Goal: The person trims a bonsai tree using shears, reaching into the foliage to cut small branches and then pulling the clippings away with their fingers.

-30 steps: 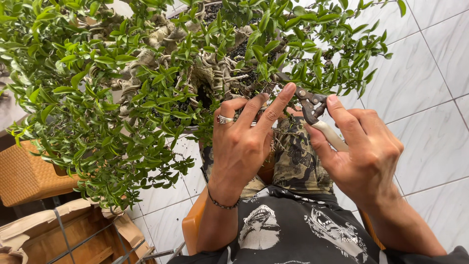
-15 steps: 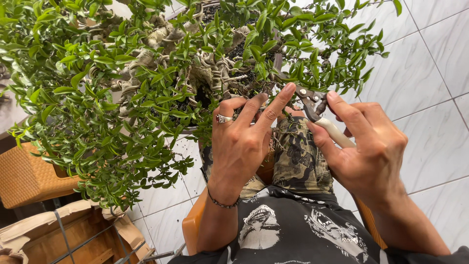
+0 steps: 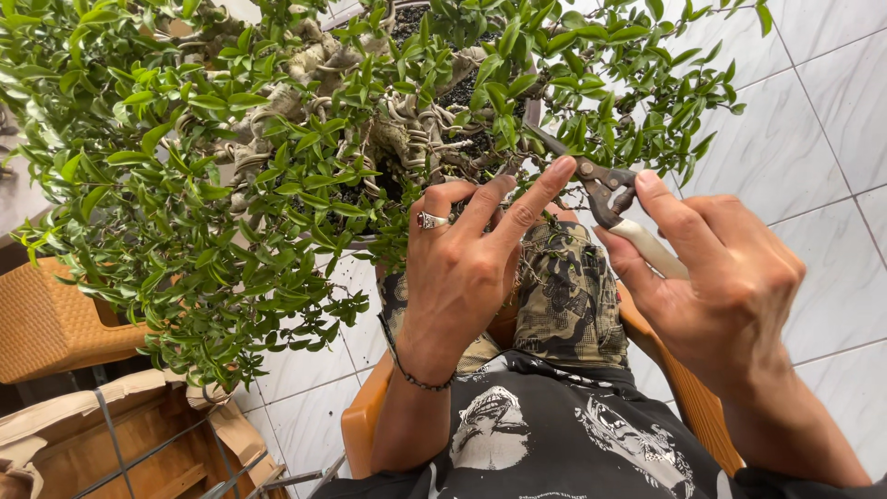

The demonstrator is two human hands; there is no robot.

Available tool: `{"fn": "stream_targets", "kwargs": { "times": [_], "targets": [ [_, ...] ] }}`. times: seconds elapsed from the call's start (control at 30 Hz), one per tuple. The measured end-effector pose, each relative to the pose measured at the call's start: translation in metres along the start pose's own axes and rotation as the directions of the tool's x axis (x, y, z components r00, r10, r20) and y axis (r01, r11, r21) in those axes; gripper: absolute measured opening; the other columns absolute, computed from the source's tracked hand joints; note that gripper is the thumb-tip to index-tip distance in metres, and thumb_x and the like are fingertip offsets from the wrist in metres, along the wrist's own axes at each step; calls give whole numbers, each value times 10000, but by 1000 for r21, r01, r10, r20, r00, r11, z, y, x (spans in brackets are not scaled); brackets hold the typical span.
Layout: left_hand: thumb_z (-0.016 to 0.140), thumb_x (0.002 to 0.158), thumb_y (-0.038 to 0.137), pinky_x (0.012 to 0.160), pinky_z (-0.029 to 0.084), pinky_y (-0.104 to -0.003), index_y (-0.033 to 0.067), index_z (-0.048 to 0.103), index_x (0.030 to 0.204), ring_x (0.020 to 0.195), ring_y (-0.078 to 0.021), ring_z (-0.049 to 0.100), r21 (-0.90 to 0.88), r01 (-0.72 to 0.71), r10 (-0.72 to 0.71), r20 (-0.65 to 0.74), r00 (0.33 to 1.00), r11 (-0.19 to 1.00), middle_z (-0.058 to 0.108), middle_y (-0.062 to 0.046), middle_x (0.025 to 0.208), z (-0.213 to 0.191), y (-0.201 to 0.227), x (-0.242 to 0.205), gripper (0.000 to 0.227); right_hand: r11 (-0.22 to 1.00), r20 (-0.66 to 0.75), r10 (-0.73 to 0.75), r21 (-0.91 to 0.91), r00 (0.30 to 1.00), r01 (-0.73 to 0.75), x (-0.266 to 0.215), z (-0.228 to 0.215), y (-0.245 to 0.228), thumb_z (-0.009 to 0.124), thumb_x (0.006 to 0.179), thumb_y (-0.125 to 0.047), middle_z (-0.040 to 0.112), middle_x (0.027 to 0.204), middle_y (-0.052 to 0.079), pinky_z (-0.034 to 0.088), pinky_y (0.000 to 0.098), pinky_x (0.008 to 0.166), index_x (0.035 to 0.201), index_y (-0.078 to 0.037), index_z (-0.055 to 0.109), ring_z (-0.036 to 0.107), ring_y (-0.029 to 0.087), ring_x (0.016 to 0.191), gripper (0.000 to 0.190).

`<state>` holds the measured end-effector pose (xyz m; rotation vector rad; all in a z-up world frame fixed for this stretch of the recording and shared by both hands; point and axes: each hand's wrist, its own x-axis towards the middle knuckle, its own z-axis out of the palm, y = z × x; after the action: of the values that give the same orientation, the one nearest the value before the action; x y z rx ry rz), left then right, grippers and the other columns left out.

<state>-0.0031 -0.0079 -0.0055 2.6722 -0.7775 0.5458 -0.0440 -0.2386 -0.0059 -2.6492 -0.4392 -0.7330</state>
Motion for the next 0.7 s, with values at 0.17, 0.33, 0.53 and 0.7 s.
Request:
{"fn": "stream_targets", "kwargs": {
  "times": [0.17, 0.33, 0.53, 0.7],
  "targets": [
    [510, 1191, 171, 1049, 378, -364, 346, 460, 1590, 1168, -249, 599, 4, 2, -2, 23, 1000, 1000, 780, -25, 1327, -3, 0, -1, 439, 985, -1, -48, -164, 999, 48, -9, -4, 9, 884, 1094, -381, 713, 1060, 173, 559, 424, 790, 1368, 10, 857, 660, 297, 901, 478],
    [526, 1177, 114, 1050, 376, -367, 326, 471, 1587, 1171, -251, 595, -20, -5, 5, 15, 1000, 1000, 783, -15, 1310, -2, -2, -2, 465, 981, -24, -94, -174, 995, 89, -8, 1, 12, 880, 1084, -393, 711, 1067, 184, 553, 441, 775, 1341, 2, 868, 610, 290, 847, 472],
    [394, 1199, 171, 1036, 400, -401, 298, 439, 1609, 1175, -264, 590, -70, 13, -11, 22, 1000, 997, 766, -30, 1342, -1, -3, -3, 431, 978, -27, -127, -173, 992, 120, -3, 3, 12, 857, 1100, -379, 695, 1035, 167, 549, 453, 778, 1345, 12, 853, 606, 300, 836, 461],
    [438, 1220, 134, 1048, 397, -366, 308, 416, 1621, 1155, -252, 585, -56, -3, 2, -18, 1000, 998, 789, -34, 1325, 1, -3, -4, 438, 978, -22, -145, -157, 989, 139, -3, -1, 12, 884, 1113, -356, 726, 973, 137, 517, 401, 677, 1311, 21, 869, 674, 288, 813, 426]
  ]
}}
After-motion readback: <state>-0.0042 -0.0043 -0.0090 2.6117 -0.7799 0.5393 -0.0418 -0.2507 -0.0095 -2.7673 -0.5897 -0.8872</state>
